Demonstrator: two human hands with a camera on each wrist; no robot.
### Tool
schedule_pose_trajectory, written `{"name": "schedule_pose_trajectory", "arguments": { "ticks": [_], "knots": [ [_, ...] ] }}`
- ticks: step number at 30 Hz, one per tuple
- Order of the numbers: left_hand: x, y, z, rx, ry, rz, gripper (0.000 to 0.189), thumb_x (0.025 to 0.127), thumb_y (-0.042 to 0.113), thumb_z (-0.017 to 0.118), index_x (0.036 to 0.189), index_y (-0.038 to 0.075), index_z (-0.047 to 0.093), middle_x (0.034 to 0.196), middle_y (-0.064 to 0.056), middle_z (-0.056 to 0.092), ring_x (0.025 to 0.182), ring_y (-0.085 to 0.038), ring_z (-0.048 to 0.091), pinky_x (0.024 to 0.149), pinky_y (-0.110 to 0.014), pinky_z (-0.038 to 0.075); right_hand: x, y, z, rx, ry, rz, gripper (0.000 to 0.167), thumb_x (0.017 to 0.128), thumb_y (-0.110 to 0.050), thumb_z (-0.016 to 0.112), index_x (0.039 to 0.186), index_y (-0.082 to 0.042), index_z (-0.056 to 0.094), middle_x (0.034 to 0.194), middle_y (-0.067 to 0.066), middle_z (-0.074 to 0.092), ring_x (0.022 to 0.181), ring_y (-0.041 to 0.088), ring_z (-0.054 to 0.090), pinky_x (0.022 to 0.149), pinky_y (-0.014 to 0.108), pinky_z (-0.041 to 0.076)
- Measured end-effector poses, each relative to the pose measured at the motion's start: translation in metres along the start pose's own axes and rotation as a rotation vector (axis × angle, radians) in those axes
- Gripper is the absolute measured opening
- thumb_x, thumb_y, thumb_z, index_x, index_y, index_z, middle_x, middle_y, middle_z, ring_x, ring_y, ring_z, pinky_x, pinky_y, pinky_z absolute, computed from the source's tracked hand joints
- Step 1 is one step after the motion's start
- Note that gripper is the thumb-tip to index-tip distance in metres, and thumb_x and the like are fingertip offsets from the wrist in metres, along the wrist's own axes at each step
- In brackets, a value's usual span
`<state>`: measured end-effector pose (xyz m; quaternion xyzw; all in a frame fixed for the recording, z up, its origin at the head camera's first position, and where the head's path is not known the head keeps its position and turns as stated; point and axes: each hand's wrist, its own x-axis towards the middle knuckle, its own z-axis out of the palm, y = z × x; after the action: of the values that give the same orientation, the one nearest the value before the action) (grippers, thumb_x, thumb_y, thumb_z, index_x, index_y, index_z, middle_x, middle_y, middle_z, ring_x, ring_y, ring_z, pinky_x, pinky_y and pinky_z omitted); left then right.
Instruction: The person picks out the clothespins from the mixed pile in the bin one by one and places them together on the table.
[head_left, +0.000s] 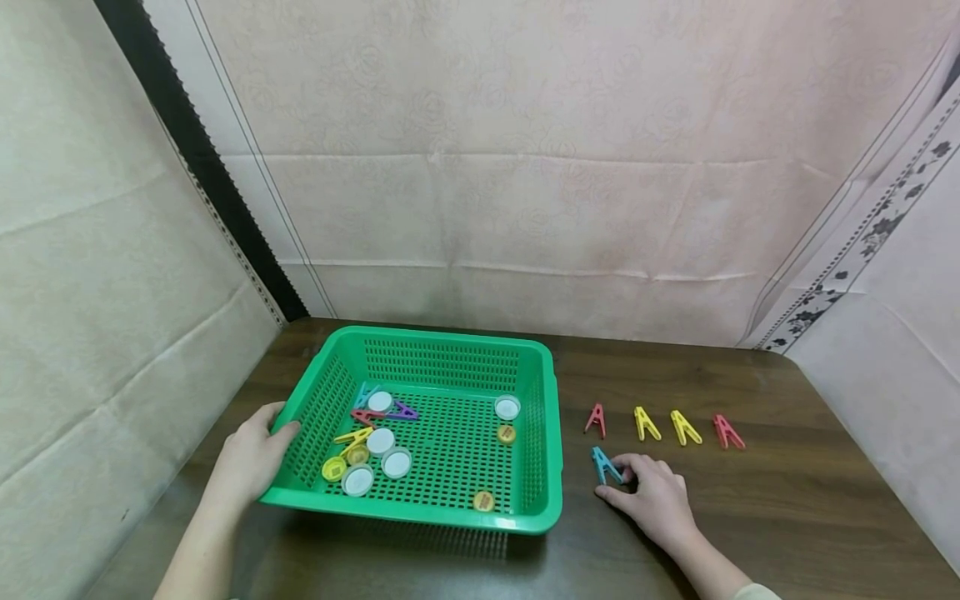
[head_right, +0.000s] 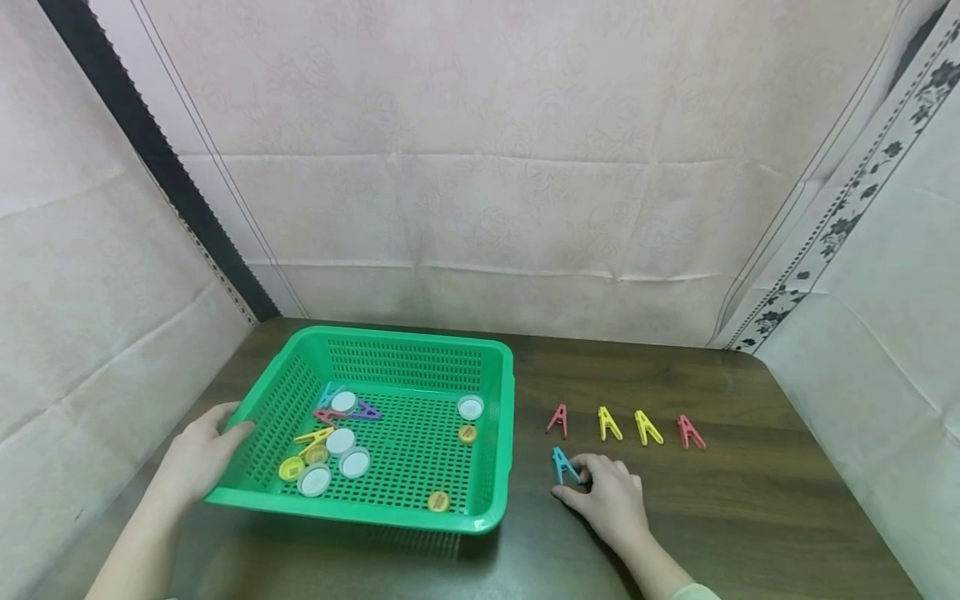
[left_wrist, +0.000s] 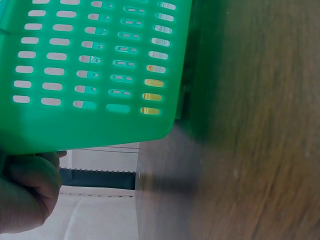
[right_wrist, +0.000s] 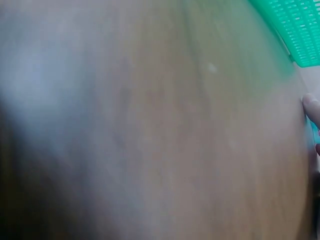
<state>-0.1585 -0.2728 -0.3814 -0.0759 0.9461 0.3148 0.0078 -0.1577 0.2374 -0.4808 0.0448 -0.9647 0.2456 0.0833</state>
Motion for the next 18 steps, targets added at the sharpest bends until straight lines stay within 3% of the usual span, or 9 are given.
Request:
{"name": "schedule_pose_trajectory", "arguments": {
  "ticks": [18],
  "knots": [
    [0.0, 0.0, -0.001, -0.009, -0.009, 0.0, 0.063, 0.098, 0.043, 0.038, 0.14, -0.004, 0.033, 0.122, -0.027, 0.051, 0.085, -0.028, 0.054, 0.062, -0.036, 0.041, -0.004, -0.02, 0.004, -0.03, -0.002, 0.153, 0.042, 0.072, -0.051, 0.075, 0.095, -0.016, 0.067, 0.072, -0.009, 0.051, 0.071, 0.017, 0.044, 0.064, 0.041, 0.028]
  ]
}}
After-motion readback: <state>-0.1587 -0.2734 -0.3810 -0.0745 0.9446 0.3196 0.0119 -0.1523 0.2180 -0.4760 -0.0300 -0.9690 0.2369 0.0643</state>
